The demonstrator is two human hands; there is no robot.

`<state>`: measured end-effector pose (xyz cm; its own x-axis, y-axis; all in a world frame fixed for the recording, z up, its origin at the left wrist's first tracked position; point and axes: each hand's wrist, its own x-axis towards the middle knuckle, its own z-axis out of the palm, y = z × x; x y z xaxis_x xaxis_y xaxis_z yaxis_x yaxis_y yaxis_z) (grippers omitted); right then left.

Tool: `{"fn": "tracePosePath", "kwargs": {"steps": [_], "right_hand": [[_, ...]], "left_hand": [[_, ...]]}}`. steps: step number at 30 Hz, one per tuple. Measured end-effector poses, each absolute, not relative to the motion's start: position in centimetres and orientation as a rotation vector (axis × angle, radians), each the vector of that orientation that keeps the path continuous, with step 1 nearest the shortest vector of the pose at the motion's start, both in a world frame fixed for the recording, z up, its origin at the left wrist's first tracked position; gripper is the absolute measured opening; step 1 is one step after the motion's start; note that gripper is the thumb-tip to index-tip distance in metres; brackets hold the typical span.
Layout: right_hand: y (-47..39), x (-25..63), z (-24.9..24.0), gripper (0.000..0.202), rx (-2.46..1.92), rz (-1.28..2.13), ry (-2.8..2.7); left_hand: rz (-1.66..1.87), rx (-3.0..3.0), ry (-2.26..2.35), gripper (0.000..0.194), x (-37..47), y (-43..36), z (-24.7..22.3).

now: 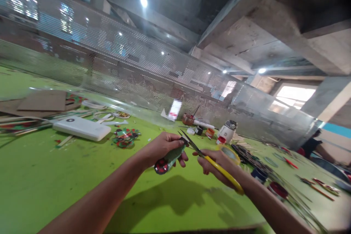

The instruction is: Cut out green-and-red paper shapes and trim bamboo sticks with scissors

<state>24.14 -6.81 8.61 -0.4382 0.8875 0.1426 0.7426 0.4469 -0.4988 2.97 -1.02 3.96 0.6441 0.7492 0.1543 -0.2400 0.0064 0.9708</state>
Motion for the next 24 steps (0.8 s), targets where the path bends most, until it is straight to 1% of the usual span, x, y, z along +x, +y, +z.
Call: {"fn": "tracePosePath", "kwargs": {"steps": [6,15,24], "right_hand": [[-7.1,24.2,9.5,0.032,-1.419,0.504,-2.369],[-7.2,24.4,9.6,0.037,-1.477,0.495,-2.370],[-7.2,24.5,9.7,0.032,-1.497,0.333,-2.402]], "left_hand": [[0.785,1.352,0.398,0.024,3.0,-1.1,3.9],[0.792,1.357,0.409,0.025,3.1,-1.3,4.0],[0.794,1.369,0.399,0.023,3.3,-1.2,3.8]]}}
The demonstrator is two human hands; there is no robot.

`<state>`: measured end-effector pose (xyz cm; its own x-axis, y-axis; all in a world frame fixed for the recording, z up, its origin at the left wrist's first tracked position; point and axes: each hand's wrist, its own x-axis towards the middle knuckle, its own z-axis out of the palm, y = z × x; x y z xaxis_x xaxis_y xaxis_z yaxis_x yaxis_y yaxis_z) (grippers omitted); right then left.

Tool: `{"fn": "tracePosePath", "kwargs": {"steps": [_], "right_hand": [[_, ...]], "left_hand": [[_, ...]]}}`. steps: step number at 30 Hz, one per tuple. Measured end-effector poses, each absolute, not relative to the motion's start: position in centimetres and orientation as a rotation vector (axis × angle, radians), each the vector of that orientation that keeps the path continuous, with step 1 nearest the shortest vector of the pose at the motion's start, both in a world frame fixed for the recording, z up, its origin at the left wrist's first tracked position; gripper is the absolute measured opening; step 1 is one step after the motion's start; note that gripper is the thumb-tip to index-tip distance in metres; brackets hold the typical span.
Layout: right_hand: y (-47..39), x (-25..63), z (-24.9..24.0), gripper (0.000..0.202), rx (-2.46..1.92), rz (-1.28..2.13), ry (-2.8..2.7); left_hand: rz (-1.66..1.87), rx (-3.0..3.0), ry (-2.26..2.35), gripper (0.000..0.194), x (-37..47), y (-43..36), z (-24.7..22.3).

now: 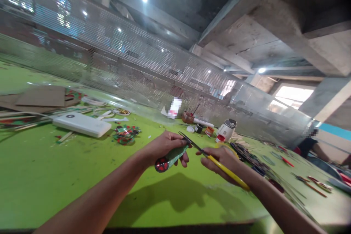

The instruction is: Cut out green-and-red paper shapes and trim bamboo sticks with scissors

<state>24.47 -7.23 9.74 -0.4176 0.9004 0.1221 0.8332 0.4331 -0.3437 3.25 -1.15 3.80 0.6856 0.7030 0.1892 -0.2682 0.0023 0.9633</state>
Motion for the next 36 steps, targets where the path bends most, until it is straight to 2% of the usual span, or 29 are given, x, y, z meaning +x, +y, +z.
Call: {"fn": "tracePosePath", "kwargs": {"steps": [15,24,36], "right_hand": [[-7.17,24.50,9.84,0.031,-1.458,0.339,-2.435],[-7.24,24.70,9.80,0.036,-1.526,0.330,-2.442],[-7.40,24.35,9.90,0.031,-1.485,0.309,-2.434]], "left_hand": [[0.793,1.386,0.393,0.027,3.17,-0.85,3.56],[0.797,1.403,0.378,0.022,3.14,-0.84,3.51],[0.794,1.381,0.392,0.021,3.10,-0.74,3.46]]}}
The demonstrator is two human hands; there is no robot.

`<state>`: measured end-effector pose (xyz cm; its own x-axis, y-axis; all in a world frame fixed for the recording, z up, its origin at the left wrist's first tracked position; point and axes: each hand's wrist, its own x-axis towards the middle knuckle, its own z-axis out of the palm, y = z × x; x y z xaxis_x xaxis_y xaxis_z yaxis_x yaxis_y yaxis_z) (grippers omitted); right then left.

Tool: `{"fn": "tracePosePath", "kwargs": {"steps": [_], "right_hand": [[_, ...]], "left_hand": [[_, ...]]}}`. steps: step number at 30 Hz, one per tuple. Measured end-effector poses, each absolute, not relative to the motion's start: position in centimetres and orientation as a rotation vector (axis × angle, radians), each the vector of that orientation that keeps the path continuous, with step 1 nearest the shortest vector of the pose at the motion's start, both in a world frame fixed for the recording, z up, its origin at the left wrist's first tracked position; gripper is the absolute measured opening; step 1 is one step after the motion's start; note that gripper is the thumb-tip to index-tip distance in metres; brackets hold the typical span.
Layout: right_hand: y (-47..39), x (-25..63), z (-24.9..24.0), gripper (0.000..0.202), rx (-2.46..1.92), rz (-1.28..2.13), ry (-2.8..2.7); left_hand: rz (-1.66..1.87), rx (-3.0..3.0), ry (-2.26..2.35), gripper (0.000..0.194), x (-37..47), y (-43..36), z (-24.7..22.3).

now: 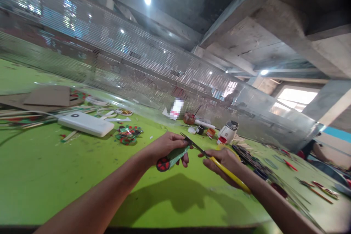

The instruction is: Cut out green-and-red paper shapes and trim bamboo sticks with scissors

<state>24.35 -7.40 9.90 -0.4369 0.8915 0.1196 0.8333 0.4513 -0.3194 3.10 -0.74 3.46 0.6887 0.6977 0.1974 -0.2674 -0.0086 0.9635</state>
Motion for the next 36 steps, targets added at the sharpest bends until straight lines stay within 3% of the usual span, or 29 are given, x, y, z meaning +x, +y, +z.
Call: {"fn": "tracePosePath", "kwargs": {"steps": [7,20,32,36], "right_hand": [[-7.6,24.1,9.8,0.034,-1.471,0.311,-2.442],[-3.7,27.5,6.8,0.030,-1.534,0.013,-2.234],[-5.6,23.1,6.4,0.047,-1.236,0.525,-1.728],[-5.1,20.9,5.3,0.049,-1.177,0.630,-1.580]], "left_hand": [[0.773,1.378,0.393,0.025,3.1,-0.4,3.3],[0.793,1.284,0.383,0.023,3.1,-0.3,3.2],[0.953,1.300,0.604,0.030,4.1,-0.5,3.0],[1.078,1.160,0.589,0.024,4.4,0.1,2.6]]}}
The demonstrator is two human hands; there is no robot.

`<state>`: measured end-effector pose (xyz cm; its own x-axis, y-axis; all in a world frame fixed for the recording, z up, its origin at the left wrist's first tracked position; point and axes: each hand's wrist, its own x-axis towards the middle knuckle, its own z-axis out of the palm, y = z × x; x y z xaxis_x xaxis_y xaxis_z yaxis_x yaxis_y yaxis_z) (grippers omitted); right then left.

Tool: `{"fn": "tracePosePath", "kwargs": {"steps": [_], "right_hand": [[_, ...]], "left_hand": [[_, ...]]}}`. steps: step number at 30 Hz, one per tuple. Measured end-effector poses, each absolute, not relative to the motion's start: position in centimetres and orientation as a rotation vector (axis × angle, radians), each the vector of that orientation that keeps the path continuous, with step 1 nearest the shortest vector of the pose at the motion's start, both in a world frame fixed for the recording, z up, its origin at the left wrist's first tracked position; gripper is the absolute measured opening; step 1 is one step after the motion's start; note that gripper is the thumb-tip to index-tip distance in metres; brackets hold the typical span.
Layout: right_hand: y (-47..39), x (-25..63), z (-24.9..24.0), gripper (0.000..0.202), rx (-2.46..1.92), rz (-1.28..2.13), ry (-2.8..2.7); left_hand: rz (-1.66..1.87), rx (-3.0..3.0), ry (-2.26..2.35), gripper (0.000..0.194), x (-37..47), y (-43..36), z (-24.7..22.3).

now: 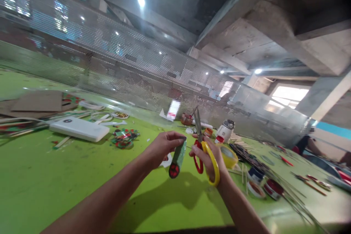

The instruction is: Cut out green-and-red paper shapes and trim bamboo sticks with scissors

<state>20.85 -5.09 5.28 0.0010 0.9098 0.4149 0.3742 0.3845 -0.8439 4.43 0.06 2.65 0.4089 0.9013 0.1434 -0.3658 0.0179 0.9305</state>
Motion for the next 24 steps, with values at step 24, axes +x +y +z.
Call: {"fn": "tracePosePath", "kwargs": {"steps": [24], "right_hand": [[-4.0,15.9,1.5,0.028,-0.823,0.920,-1.211]], "left_hand": [[1.185,1.016,0.511,0.013,4.7,-1.2,3.6]]}}
